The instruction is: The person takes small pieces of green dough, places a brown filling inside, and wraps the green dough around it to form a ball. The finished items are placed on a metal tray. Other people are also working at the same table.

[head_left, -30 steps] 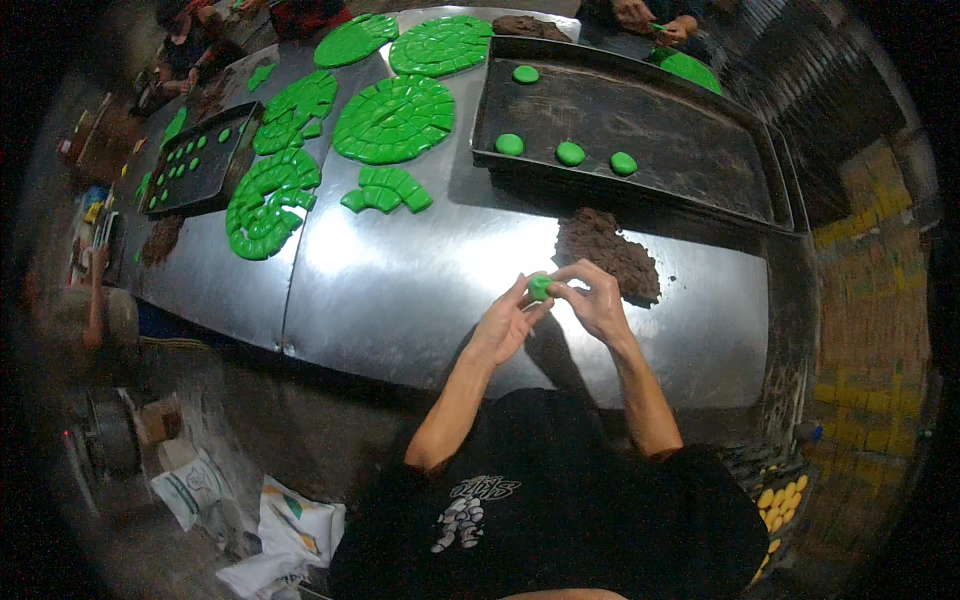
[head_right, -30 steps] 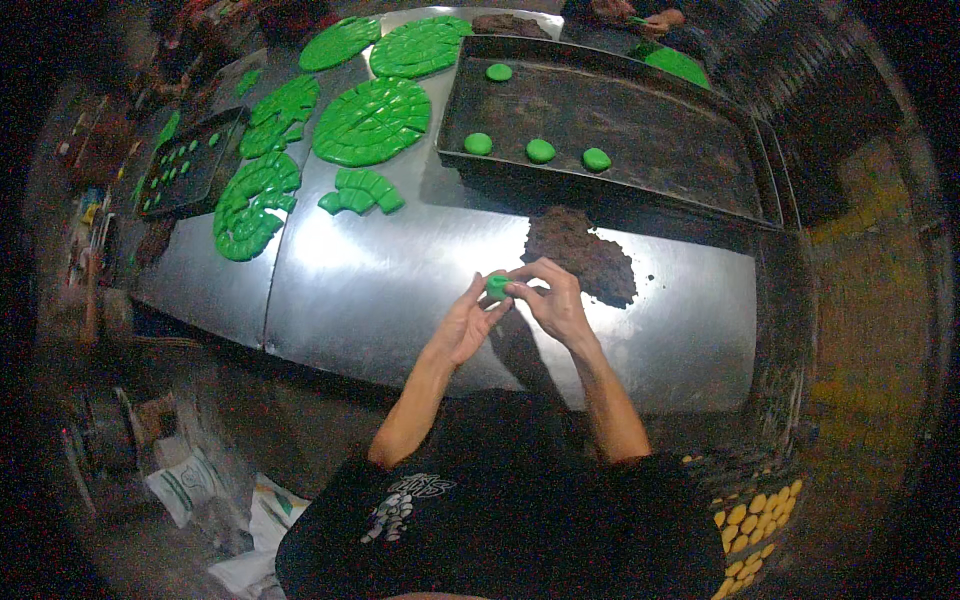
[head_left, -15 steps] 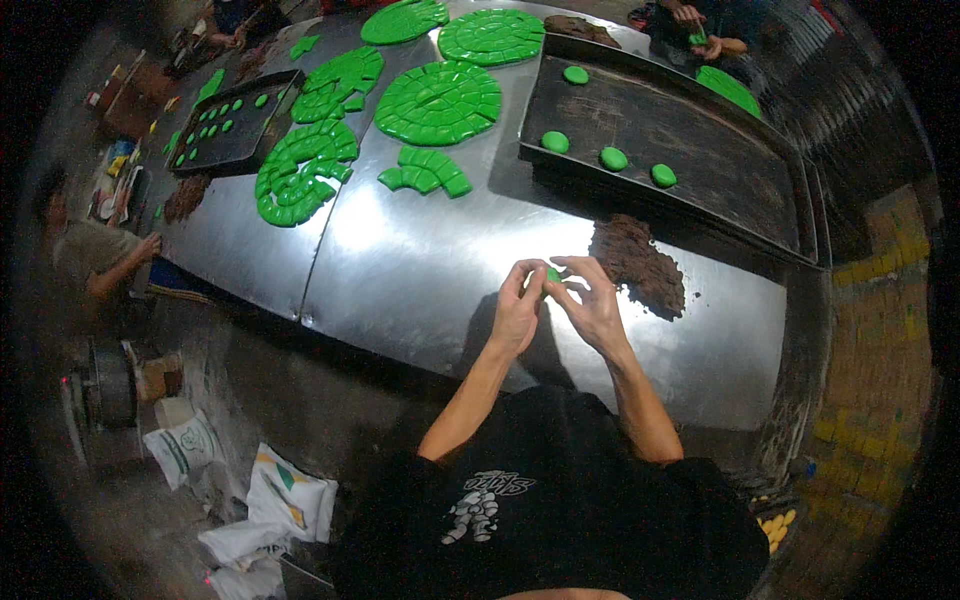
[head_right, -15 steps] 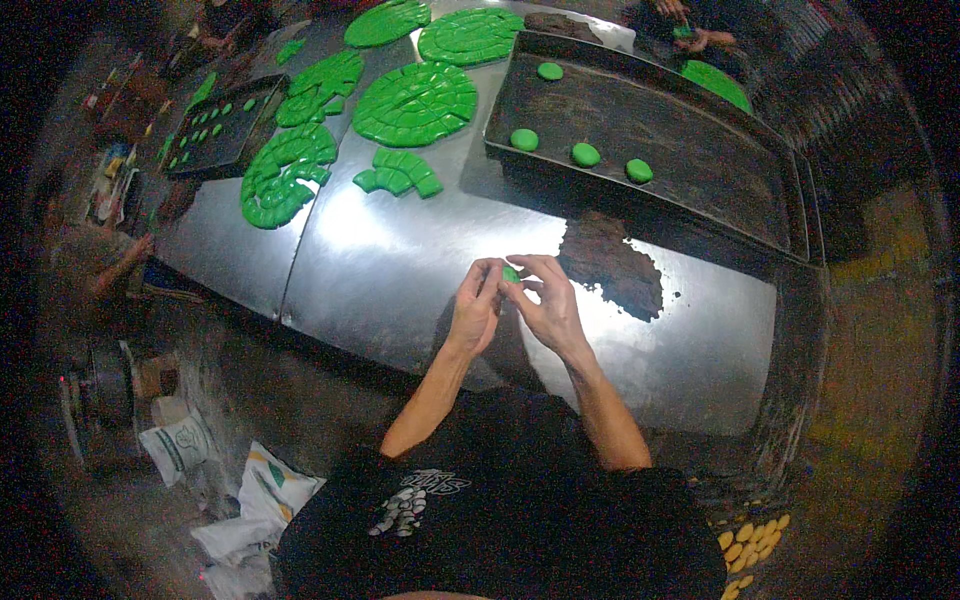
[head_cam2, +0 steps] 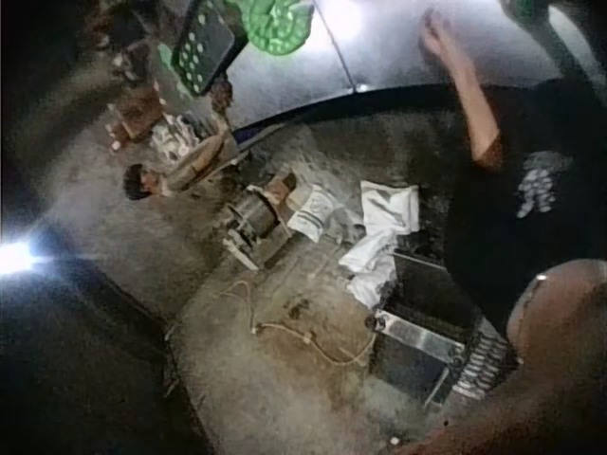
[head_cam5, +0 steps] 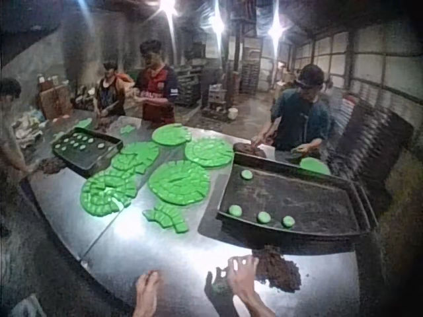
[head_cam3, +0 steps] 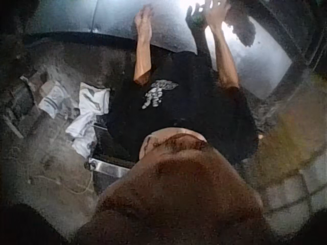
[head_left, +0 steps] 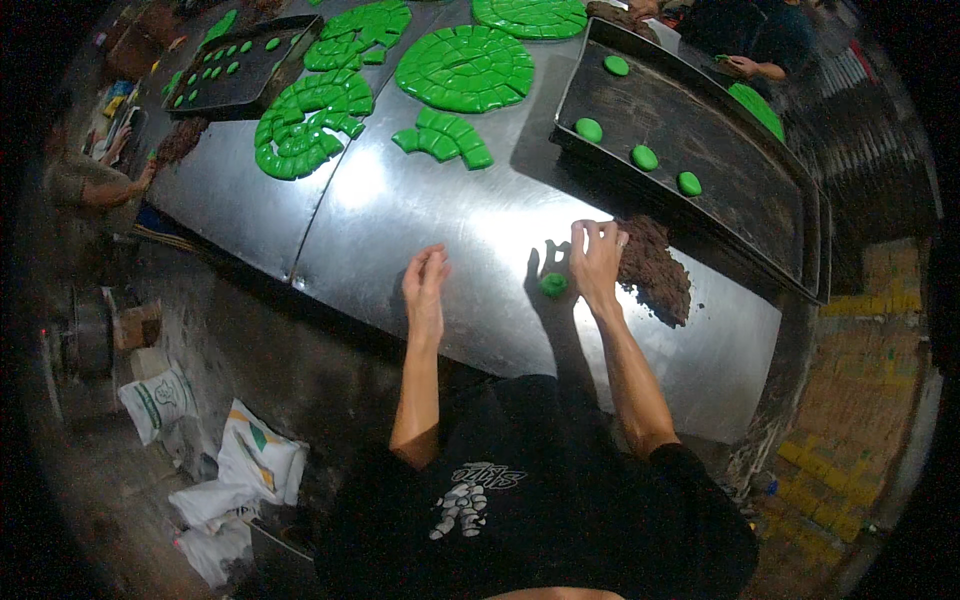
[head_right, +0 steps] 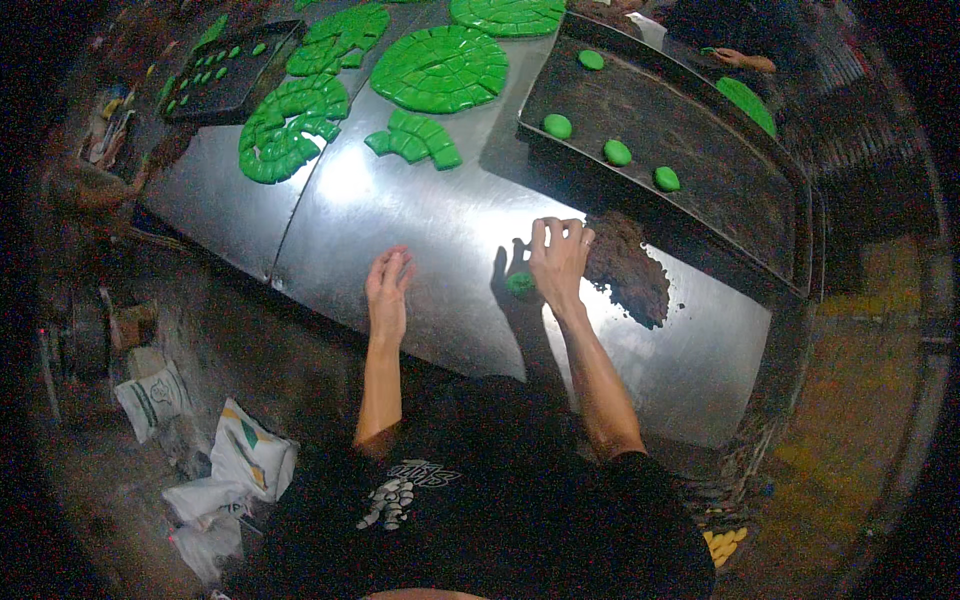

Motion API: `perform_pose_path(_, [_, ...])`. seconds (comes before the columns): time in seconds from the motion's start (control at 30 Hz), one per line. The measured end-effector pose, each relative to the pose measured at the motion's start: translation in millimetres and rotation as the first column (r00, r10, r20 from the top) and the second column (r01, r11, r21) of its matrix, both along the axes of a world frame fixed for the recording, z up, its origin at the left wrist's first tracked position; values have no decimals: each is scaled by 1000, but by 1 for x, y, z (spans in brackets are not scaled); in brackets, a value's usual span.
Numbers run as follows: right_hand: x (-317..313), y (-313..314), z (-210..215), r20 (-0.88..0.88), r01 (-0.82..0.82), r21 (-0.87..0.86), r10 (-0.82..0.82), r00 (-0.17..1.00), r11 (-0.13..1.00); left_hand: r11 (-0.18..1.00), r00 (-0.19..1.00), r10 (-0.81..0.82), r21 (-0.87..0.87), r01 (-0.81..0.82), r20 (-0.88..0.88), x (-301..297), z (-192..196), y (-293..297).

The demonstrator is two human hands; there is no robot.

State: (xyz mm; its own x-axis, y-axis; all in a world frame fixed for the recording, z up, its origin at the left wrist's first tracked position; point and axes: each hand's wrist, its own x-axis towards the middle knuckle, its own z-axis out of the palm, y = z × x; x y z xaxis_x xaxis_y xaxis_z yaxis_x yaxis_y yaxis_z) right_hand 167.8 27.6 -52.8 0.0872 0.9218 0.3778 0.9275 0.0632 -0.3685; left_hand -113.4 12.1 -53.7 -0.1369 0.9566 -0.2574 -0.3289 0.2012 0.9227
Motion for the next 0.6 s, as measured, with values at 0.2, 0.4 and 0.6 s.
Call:
perform_pose_path(0.2, [-64, 5, -34, 78, -2, -255, 23, 997, 967, 980, 989, 115, -175, -98, 93, -33, -1, 33])
perform_pose_path(0.4, [-46, 0, -16, -45, -195, -364, 192, 980, 911, 1000, 801, 22, 13, -18, -599, -65, -37, 206])
perform_pose_path(0.6, [10, -54, 31, -394, -275, -605, 19, 919, 747, 999, 466, 27, 35, 8, -884, -54, -91, 295])
